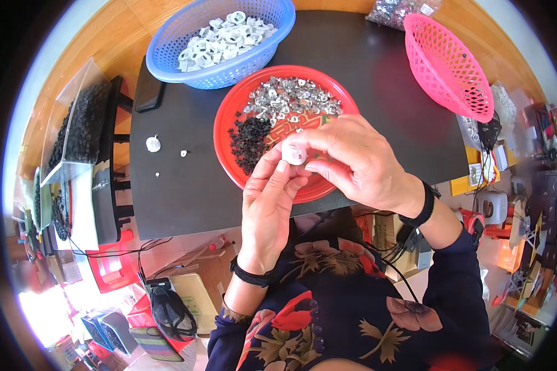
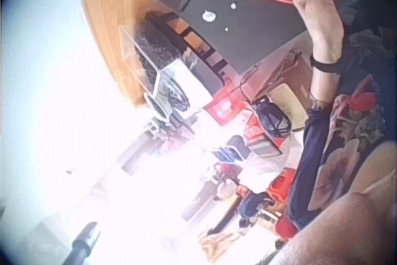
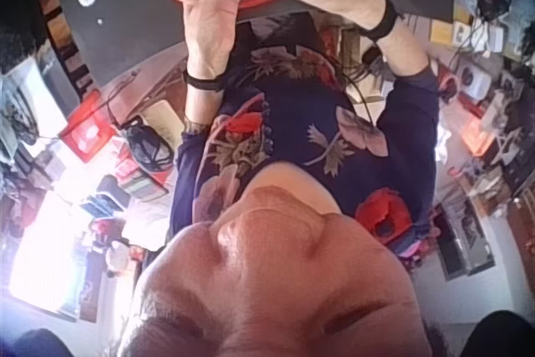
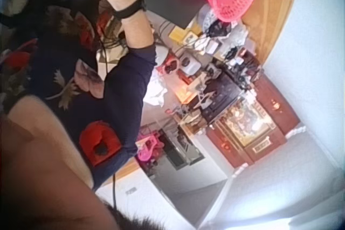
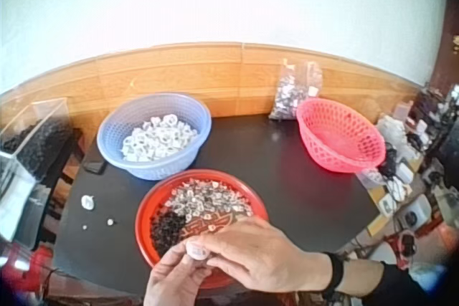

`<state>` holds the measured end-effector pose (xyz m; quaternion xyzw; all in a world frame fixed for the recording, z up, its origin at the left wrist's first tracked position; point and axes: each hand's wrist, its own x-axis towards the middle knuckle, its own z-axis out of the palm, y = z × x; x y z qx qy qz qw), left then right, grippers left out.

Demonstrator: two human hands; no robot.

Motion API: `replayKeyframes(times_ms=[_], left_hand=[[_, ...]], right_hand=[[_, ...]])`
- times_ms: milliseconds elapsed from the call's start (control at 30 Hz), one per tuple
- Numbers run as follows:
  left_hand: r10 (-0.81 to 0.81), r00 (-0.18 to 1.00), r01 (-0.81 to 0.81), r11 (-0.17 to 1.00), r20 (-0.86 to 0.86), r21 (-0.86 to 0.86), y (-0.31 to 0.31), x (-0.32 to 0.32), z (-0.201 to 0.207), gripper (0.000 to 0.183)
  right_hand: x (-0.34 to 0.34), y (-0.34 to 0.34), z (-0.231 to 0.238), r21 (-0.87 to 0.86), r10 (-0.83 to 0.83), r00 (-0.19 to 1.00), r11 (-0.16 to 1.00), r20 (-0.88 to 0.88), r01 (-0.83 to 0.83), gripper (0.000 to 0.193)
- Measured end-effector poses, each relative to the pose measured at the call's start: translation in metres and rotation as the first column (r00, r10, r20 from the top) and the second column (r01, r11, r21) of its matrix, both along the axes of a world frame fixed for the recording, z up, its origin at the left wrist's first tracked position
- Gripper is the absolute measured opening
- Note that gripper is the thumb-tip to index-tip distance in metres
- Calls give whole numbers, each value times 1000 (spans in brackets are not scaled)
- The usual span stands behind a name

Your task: Manually assembling small plastic and metal components, likely for footwear or accessories, by inserting metal pieces into plastic bases.

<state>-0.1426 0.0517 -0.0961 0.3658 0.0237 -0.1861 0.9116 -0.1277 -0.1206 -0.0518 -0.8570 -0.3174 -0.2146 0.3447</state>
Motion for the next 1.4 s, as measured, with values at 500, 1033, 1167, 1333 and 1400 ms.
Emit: replayKeyframes(times_ms=[500, 1033, 1167, 1333, 1400], left_hand=[[-94, 994, 89, 992, -52, -84, 2, 0, 0, 29], [-37, 999, 34, 995, -35, -92, -6, 0, 7, 21], [34, 999, -35, 991, -8, -131, 4, 4, 5, 12], [152, 988, -147, 978, 23, -148, 30, 14, 4, 33], [154, 988, -148, 980, 34, -130, 35, 15, 0, 43]], right_hand=[[-5, 1, -3, -47, -28, 998, 999, -55, 26, 32], [-2, -5, -3, -26, 78, 992, 996, -97, -81, 32], [4, -2, -3, 106, 71, 982, 993, -175, -53, 33], [21, -25, -10, 31, -122, 963, 991, -242, 133, 17], [25, -29, -20, -134, -187, 924, 980, -333, 150, 10]])
